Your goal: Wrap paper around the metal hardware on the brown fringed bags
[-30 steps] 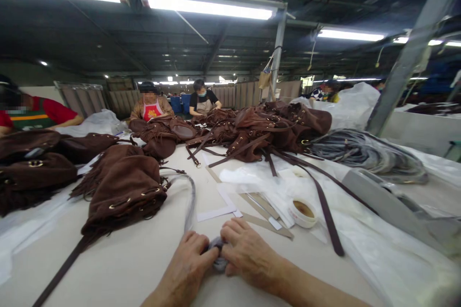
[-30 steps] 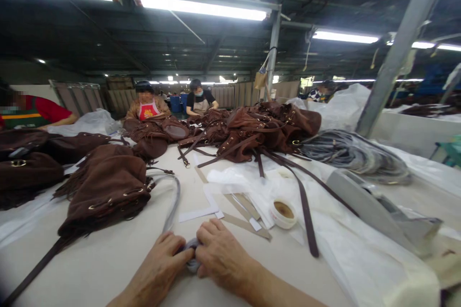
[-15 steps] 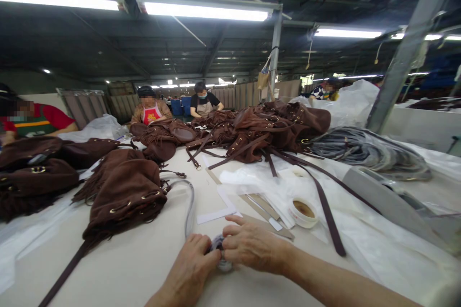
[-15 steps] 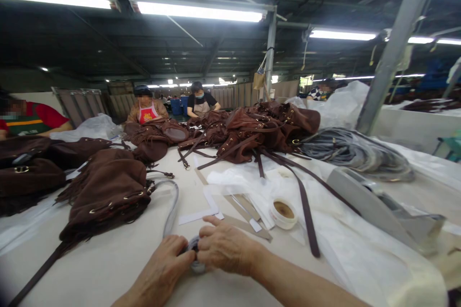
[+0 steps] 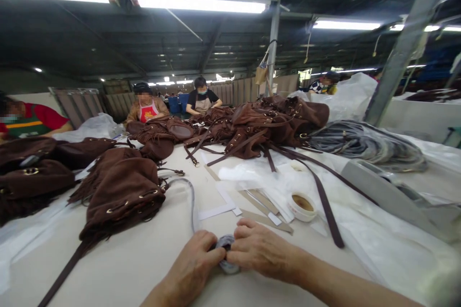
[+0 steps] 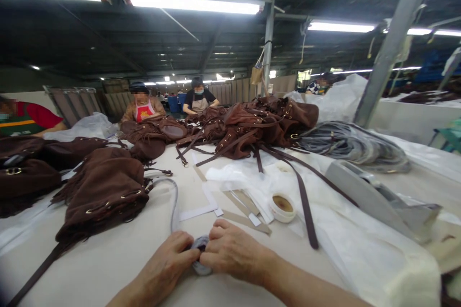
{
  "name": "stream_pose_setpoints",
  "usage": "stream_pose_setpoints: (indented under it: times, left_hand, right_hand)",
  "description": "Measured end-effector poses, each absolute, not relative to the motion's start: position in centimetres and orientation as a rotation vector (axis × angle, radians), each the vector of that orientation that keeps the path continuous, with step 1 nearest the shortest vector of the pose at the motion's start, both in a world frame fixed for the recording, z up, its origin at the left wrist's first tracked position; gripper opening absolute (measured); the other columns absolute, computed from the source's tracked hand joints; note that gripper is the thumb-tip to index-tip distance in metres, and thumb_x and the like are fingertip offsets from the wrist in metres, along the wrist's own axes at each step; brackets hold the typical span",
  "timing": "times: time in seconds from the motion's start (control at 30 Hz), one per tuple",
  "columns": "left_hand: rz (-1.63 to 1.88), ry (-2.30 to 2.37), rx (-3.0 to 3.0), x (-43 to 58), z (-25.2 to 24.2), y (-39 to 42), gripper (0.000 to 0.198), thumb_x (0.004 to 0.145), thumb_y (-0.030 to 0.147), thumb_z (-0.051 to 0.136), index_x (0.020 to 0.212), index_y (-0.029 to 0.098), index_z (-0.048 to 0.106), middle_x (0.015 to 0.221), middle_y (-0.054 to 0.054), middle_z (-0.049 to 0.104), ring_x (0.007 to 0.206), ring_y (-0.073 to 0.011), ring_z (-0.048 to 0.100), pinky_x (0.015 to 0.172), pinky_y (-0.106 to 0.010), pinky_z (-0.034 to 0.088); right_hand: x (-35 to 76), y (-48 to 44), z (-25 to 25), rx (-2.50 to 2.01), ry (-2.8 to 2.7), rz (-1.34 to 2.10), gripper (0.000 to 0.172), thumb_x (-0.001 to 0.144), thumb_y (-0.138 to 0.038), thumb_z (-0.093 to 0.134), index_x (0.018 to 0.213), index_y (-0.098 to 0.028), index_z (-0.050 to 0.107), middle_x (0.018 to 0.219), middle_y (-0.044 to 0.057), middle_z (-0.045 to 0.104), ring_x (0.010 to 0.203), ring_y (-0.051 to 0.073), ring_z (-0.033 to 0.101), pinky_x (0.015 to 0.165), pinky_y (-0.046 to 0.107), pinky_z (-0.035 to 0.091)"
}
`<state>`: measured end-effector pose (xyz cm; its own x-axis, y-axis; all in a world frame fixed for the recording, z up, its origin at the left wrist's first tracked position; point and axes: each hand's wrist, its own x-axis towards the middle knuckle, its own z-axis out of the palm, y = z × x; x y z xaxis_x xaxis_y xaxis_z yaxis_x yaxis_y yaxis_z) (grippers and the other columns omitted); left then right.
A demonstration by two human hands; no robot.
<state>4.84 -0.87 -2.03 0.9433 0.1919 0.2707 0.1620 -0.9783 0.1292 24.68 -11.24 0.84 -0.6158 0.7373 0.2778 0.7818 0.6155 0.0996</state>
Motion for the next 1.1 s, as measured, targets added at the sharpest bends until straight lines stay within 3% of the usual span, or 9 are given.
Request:
stream_pose_setpoints:
  times: [0.13, 0.2, 0.43, 0.63, 0.73, 0.93, 1.1]
  left_hand:
    - [0.522, 0.302, 2.932, 5.0, -1.8, -0.2, 0.024, 0.095, 0.013, 0.038, 0.109, 0.02, 0.056, 0.087, -0.004, 0.056, 0.082, -0.0188, 0.049, 0.075, -0.031, 0.04]
    - [0.514, 0.306, 2.897, 5.1, -1.8, 0.2, 0.031, 0.093, 0.009, 0.036, 0.114, 0.02, 0.055, 0.087, -0.005, 0.056, 0.083, -0.0198, 0.049, 0.076, -0.033, 0.041]
    - [0.536, 0.266, 2.821, 5.3, -2.5, 0.1, 0.035, 0.09, 0.009, 0.036, 0.115, 0.022, 0.056, 0.105, -0.009, 0.054, 0.096, -0.0232, 0.049, 0.083, -0.038, 0.043]
    - [0.459, 0.291, 2.799, 5.2, -1.7, 0.0, 0.019, 0.09, 0.01, 0.045, 0.098, 0.02, 0.059, 0.103, -0.006, 0.056, 0.095, -0.0205, 0.05, 0.083, -0.032, 0.043]
    - [0.426, 0.291, 2.874, 5.2, -1.2, 0.1, 0.019, 0.09, 0.01, 0.046, 0.094, 0.02, 0.06, 0.102, -0.005, 0.057, 0.094, -0.0196, 0.05, 0.083, -0.031, 0.042]
    - [0.437, 0.389, 3.087, 5.8, -2.0, -0.1, 0.024, 0.089, 0.015, 0.054, 0.108, 0.028, 0.058, 0.099, -0.003, 0.057, 0.088, -0.0201, 0.05, 0.077, -0.033, 0.041]
    - [0.541, 0.619, 3.155, 6.2, -3.4, -0.6, 0.026, 0.087, 0.014, 0.057, 0.112, 0.024, 0.057, 0.096, -0.005, 0.057, 0.083, -0.0199, 0.05, 0.072, -0.032, 0.043]
  right_hand:
    - [23.8, -10.7, -0.1, -1.525, -2.473, -0.229, 0.004, 0.089, -0.017, 0.057, 0.085, -0.017, 0.057, 0.079, 0.004, 0.063, 0.077, 0.019, 0.05, 0.077, 0.032, 0.034]
    - [22.6, -10.6, -1.1, -1.732, -2.282, -0.122, 0.009, 0.082, -0.018, 0.063, 0.088, -0.016, 0.058, 0.084, 0.006, 0.064, 0.08, 0.021, 0.051, 0.073, 0.033, 0.034]
    - [20.3, -10.5, -1.3, -2.082, -1.874, 0.051, 0.014, 0.08, -0.016, 0.059, 0.095, -0.016, 0.058, 0.095, 0.01, 0.064, 0.087, 0.026, 0.053, 0.072, 0.034, 0.034]
    - [24.6, -9.8, 1.7, -1.55, -2.517, -0.107, 0.017, 0.083, -0.031, 0.064, 0.096, -0.02, 0.059, 0.086, 0.003, 0.066, 0.089, 0.021, 0.053, 0.085, 0.033, 0.034]
    - [25.7, -9.5, 1.9, -1.333, -2.679, -0.219, 0.006, 0.09, -0.019, 0.054, 0.093, -0.019, 0.059, 0.08, 0.002, 0.065, 0.086, 0.019, 0.052, 0.09, 0.032, 0.033]
    - [21.5, -10.4, -2.2, -1.841, -2.125, -0.062, 0.015, 0.075, -0.009, 0.06, 0.088, -0.016, 0.059, 0.086, 0.008, 0.064, 0.083, 0.023, 0.052, 0.074, 0.034, 0.037]
    - [19.7, -10.3, -1.8, -2.046, -1.889, 0.049, 0.019, 0.074, -0.009, 0.057, 0.092, -0.016, 0.058, 0.094, 0.01, 0.063, 0.087, 0.025, 0.052, 0.074, 0.035, 0.037]
